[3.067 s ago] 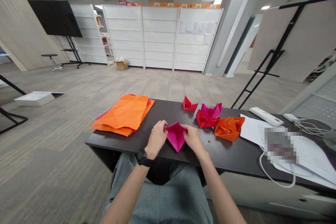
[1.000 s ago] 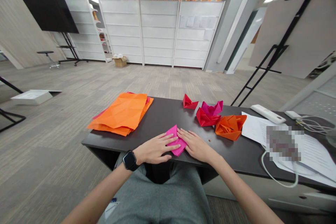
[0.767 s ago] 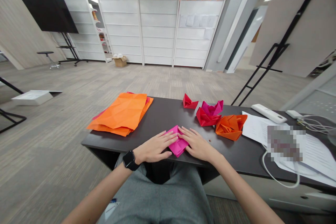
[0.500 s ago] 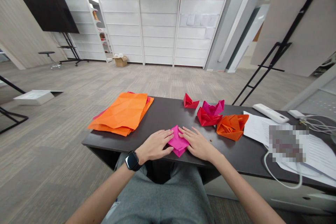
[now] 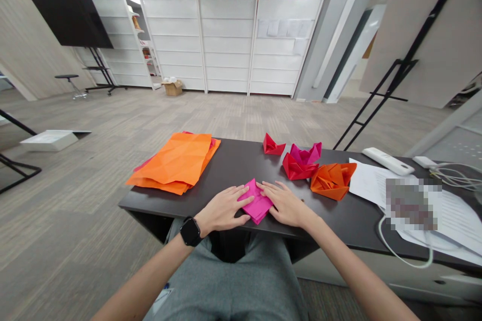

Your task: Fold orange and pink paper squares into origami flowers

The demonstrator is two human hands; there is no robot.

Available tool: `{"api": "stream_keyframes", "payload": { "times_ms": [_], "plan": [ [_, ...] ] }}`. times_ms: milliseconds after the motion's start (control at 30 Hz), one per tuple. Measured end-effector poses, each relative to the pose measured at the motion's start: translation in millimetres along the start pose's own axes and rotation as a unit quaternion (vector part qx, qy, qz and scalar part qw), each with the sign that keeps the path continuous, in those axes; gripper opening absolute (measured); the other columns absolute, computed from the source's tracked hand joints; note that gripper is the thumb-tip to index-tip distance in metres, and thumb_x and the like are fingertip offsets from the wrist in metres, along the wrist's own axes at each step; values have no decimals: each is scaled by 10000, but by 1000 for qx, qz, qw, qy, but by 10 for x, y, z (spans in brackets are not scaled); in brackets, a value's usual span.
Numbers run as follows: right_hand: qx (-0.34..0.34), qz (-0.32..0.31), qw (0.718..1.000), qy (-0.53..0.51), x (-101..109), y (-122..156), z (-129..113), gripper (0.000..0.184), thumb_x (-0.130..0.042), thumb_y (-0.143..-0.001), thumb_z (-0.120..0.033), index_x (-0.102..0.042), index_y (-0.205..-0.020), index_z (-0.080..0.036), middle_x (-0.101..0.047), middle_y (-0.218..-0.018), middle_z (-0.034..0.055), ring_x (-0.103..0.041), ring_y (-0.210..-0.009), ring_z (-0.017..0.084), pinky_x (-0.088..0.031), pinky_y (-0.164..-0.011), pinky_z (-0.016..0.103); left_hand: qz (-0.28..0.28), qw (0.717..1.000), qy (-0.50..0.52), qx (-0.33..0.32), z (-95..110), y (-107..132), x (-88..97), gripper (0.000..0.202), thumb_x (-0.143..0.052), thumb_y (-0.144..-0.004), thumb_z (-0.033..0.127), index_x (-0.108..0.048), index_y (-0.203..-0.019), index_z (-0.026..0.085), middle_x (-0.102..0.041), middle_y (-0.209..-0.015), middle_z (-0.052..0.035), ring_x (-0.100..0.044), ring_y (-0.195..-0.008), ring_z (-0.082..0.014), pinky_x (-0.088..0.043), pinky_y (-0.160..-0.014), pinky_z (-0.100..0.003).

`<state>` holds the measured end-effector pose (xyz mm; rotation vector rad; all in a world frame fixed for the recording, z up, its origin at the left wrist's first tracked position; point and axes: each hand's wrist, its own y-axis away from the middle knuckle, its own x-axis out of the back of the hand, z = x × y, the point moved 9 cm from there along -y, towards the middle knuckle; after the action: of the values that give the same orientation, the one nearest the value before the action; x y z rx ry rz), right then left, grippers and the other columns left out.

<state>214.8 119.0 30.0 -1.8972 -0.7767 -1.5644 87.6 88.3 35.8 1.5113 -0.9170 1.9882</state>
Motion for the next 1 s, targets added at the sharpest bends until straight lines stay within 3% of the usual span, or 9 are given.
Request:
{"api": "stream_keyframes", "payload": {
  "times_ms": [233,467,700,900,1000],
  "plan": [
    [-5,8,1000,20,47,-18,-17,463,-432,-894,-202,-555,-1340,-171,-497,-1481,114,-416,-1390,280,-127,-1189,580,-1,1000,-4,9,-17,4,-5,544,-542,-933,447,-498,-1420,209,-454,-1511,-130,-418,-1399,-293,-310,-1166,-436],
    [-11,17,1000,8,-89,-38,-81,676,-403,-809,-93,-384,-1483,-121,-362,-1565,137,-318,-1452,218,-245,-1180,480,-15,999,22,-34,45,-27,-36,665,-539,-931,469,-386,-1490,143,-346,-1573,-150,-290,-1472,-267,-236,-1204,-423],
    [-26,10,999,33,-135,17,-24,679,-396,-821,-91,-381,-1498,-144,-338,-1574,110,-299,-1460,262,-240,-1175,545,-33,997,17,-62,98,-35,-51,789,-585,-896,478,-274,-1534,134,-265,-1601,-171,-224,-1493,-286,-223,-1203,-445],
    [-45,13,999,28,-171,46,-14,659,-369,-842,-85,-366,-1500,-118,-296,-1590,122,-266,-1473,250,-283,-1168,514,-31,995,-4,-95,283,82,-40,572,-527,-937,336,-407,-1455,126,-408,-1536,-161,-353,-1439,-278,-270,-1189,-391],
    [-24,34,999,15,-105,28,-90,713,-366,-811,-48,-333,-1516,-151,-256,-1611,100,-207,-1492,216,-255,-1184,493,-45,993,11,-109,335,124,-79,563,-519,-947,369,-415,-1453,148,-422,-1529,-153,-365,-1431,-280,-282,-1184,-409]
  ]
}}
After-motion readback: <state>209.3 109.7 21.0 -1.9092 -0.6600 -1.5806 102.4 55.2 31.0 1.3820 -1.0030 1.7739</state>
